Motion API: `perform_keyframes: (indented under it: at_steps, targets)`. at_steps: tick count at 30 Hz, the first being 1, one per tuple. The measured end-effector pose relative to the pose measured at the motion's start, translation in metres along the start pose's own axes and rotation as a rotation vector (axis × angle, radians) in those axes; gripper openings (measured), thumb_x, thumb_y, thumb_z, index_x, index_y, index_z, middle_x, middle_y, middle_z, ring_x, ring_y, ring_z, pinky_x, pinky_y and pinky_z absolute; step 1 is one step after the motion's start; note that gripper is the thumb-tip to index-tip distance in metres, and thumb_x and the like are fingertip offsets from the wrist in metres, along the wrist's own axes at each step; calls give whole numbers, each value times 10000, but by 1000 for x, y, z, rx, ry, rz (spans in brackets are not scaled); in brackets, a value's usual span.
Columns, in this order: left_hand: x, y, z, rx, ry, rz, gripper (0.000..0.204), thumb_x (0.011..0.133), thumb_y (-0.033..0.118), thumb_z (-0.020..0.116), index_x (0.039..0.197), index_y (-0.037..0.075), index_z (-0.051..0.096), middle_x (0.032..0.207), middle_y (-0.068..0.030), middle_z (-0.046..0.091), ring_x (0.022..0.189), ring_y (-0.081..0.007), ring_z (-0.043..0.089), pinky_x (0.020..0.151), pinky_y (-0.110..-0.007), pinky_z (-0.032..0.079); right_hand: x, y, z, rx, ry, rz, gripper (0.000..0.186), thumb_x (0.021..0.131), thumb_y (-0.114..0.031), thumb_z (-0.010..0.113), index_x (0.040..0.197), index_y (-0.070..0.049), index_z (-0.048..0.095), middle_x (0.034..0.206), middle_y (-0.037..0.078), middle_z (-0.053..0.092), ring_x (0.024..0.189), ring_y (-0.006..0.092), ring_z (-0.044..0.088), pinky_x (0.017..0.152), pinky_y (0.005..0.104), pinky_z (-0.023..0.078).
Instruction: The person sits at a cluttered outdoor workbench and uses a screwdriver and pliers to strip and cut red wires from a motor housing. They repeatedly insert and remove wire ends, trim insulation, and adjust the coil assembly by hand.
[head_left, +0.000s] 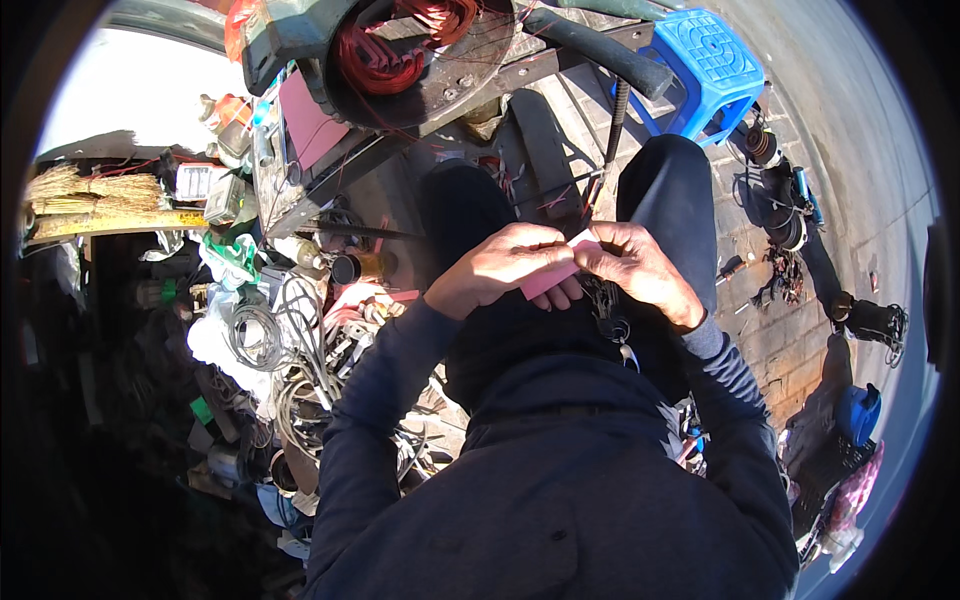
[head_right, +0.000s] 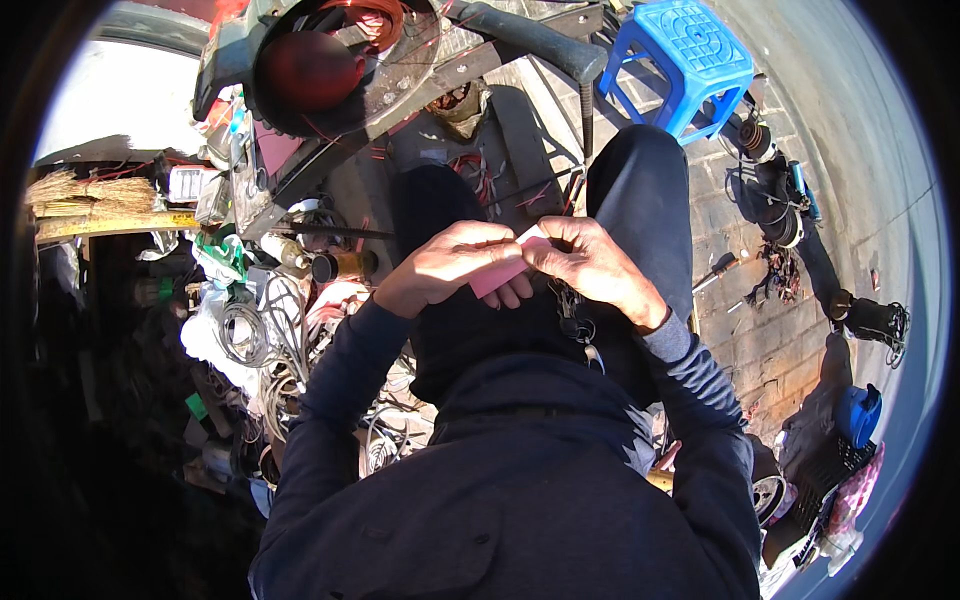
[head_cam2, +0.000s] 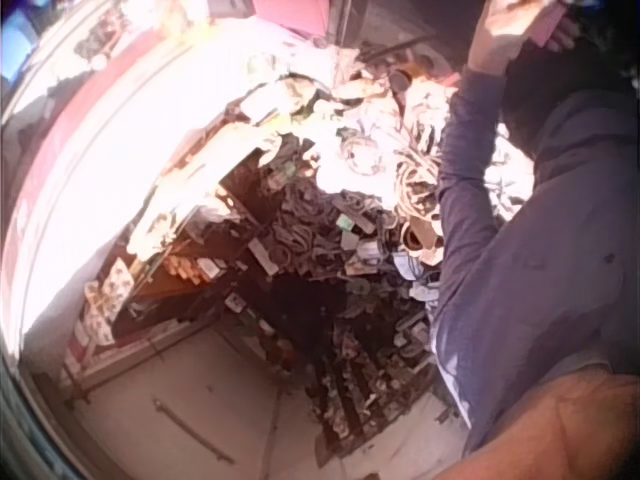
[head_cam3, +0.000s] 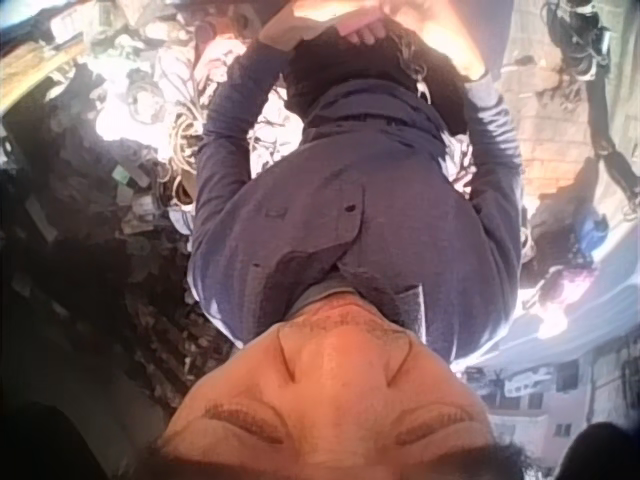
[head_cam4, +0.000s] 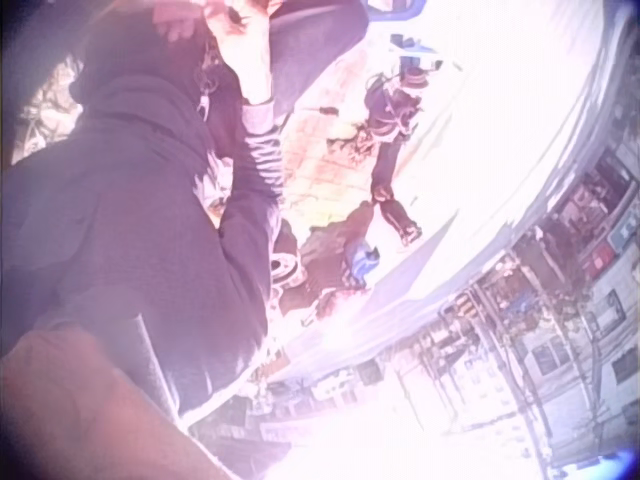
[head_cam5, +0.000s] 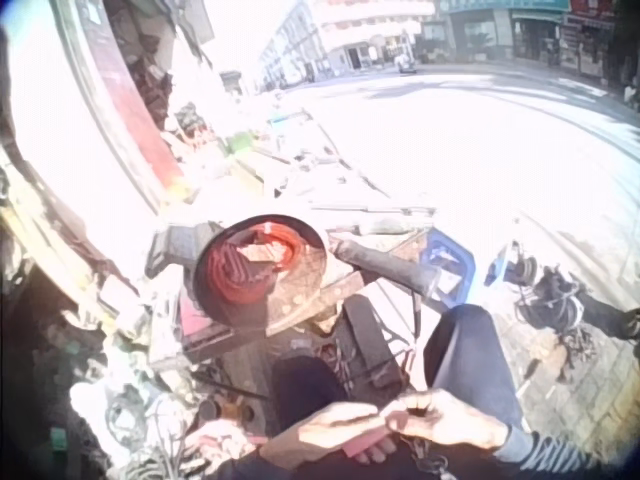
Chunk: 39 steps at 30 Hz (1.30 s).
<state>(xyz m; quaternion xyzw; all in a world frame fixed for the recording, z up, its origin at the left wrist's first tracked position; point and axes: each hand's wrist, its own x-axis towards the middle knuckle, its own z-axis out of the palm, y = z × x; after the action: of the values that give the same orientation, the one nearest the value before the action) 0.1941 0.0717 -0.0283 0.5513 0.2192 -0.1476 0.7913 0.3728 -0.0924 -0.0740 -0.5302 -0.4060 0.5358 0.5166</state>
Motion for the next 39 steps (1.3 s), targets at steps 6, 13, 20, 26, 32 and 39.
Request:
perform_keyframes:
  at_steps: [6,13,20,26,32,39]
  targets:
    - [7,-3,6,149,37,160,375,1067,400,608,980,37,647,815,-77,719,661,-120,687,567,-243,525,0,-3,0,14,-9,22,180,1050,-175,671,1070,-4,723,821,-45,595,763,45,500,666,240,445]
    - [4,-6,7,155,196,171,245,1052,253,641,924,47,669,710,-53,696,574,-106,652,497,-240,495,-5,-76,-18,-498,46,-55,289,988,-265,748,1001,23,735,796,125,667,691,157,606,635,332,486]
    - [-7,-56,2,-64,324,191,238,1056,258,608,943,63,684,735,-52,707,568,-103,652,498,-229,495,21,-133,46,-490,-22,-357,136,967,-115,724,980,19,713,888,144,709,782,301,722,695,389,564]
    - [-3,-115,5,-179,364,263,252,1018,297,654,915,72,703,724,-53,709,557,-117,650,496,-233,491,117,-131,174,-900,-215,-789,330,864,-62,694,1154,70,609,1037,214,602,861,369,693,712,418,608]
    - [-11,-134,10,-238,441,159,219,1056,261,593,1009,65,676,774,-60,717,594,-117,646,543,-248,508,201,-139,244,-1273,34,-849,417,818,-86,710,1180,91,603,1134,217,562,944,292,677,687,337,610]
    - [-12,-132,7,-302,344,265,283,1029,296,650,1040,22,723,778,-66,719,604,-119,654,546,-237,478,206,-130,235,-1255,70,-884,252,840,-33,658,1082,-21,589,1042,180,566,837,336,695,659,402,589]
